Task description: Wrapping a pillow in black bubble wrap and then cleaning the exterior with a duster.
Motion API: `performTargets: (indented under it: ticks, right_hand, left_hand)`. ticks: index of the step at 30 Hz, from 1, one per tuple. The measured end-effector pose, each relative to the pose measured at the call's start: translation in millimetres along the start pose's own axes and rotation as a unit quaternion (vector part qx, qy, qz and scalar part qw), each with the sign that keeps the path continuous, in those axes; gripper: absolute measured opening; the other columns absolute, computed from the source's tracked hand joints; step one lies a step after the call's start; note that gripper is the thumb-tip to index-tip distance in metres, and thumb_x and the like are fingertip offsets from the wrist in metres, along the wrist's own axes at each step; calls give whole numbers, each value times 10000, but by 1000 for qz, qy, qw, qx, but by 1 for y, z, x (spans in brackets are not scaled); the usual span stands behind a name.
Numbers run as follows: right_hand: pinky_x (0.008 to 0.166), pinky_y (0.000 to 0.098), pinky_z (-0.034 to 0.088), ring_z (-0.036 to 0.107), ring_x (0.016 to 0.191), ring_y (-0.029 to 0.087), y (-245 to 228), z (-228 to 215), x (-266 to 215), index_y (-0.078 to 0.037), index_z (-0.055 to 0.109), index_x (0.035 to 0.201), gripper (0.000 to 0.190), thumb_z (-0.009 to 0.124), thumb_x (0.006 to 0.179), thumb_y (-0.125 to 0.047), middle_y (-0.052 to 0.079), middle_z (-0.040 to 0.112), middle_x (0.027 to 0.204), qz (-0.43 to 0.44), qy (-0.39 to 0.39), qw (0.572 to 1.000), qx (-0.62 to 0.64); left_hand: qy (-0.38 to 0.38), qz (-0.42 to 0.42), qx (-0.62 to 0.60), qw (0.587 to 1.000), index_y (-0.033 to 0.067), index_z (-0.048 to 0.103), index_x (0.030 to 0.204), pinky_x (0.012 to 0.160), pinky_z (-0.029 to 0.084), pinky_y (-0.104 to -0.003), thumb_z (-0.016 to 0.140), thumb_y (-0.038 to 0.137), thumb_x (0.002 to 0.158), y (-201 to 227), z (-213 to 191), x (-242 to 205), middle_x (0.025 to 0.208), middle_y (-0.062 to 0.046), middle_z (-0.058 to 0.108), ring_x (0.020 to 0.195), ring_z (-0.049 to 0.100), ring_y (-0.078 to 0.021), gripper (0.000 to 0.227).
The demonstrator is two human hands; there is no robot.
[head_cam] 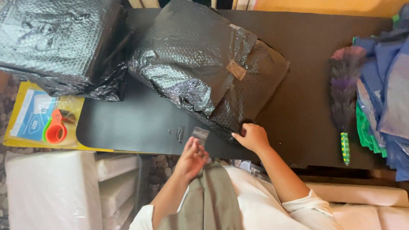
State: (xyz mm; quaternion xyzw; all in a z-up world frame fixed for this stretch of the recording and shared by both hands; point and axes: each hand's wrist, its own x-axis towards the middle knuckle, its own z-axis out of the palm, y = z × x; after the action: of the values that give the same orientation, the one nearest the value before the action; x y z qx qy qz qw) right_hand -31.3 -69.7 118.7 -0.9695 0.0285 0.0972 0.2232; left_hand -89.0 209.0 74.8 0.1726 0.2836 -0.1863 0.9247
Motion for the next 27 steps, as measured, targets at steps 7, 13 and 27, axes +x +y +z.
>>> performTargets:
  ticks: [7, 13, 27]
  right_hand:
    - [686, 357, 559, 697, 766, 256, 1, -2, 2, -187, 626, 694, 395, 771, 739, -551, 7, 633, 668, -10, -1, 1000, 16]
    - [662, 354, 551, 687, 738, 244, 4, 0, 3, -206, 609, 674, 350, 764, 734, -515, -7, 619, 646, -20, -3, 1000, 14]
    - [664, 342, 548, 668, 738, 236, 3, 7, -1, -194, 587, 669, 359, 787, 726, -485, 0, 598, 627, -30, 40, 998, 31]
  left_hand:
    - [18, -87, 37, 995, 241, 690, 1242, 813, 572, -372, 706, 64, 969, -66, 15, 59, 1199, 31, 771, 909, 751, -166, 326]
    - [58, -92, 72, 991, 256, 610, 1374, 812, 566, -329, 738, 88, 952, -88, 8, 79, 1317, 109, 712, 945, 733, -129, 472]
    - [120, 7, 157, 980, 151, 622, 1275, 718, 534, -207, 827, 33, 871, -106, 0, 106, 1231, 28, 678, 904, 701, -125, 468]
